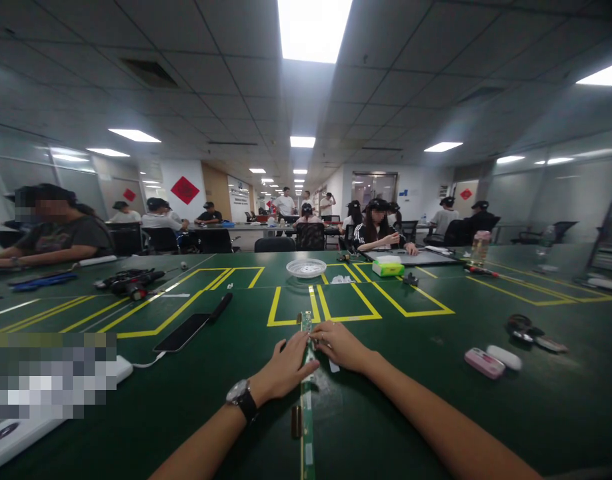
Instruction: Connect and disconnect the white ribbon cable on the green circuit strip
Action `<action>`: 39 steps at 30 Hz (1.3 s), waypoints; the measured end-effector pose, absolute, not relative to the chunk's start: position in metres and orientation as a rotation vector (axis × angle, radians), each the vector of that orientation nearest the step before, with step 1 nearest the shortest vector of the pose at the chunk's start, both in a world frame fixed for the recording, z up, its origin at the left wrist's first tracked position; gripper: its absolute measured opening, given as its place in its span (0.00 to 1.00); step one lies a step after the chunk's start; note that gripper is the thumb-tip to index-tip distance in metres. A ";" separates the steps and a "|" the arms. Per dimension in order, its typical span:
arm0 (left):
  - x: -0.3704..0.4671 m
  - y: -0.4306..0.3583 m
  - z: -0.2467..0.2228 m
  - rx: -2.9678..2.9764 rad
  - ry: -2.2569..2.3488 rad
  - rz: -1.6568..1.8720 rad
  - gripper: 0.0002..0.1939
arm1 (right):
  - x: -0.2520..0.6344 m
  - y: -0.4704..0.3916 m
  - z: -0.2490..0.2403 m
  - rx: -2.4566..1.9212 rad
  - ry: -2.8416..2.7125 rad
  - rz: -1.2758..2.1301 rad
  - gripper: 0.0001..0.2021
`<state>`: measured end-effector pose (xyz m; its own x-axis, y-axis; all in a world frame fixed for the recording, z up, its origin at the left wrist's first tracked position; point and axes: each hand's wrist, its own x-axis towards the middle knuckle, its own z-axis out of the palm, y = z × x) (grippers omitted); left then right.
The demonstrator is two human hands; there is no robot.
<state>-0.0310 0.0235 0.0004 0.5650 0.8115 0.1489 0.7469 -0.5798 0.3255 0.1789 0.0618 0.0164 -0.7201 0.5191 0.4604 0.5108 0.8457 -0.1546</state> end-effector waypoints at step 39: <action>-0.029 0.019 0.005 2.554 1.498 0.847 0.26 | 0.326 0.130 -0.002 -2.101 -2.059 -0.344 0.19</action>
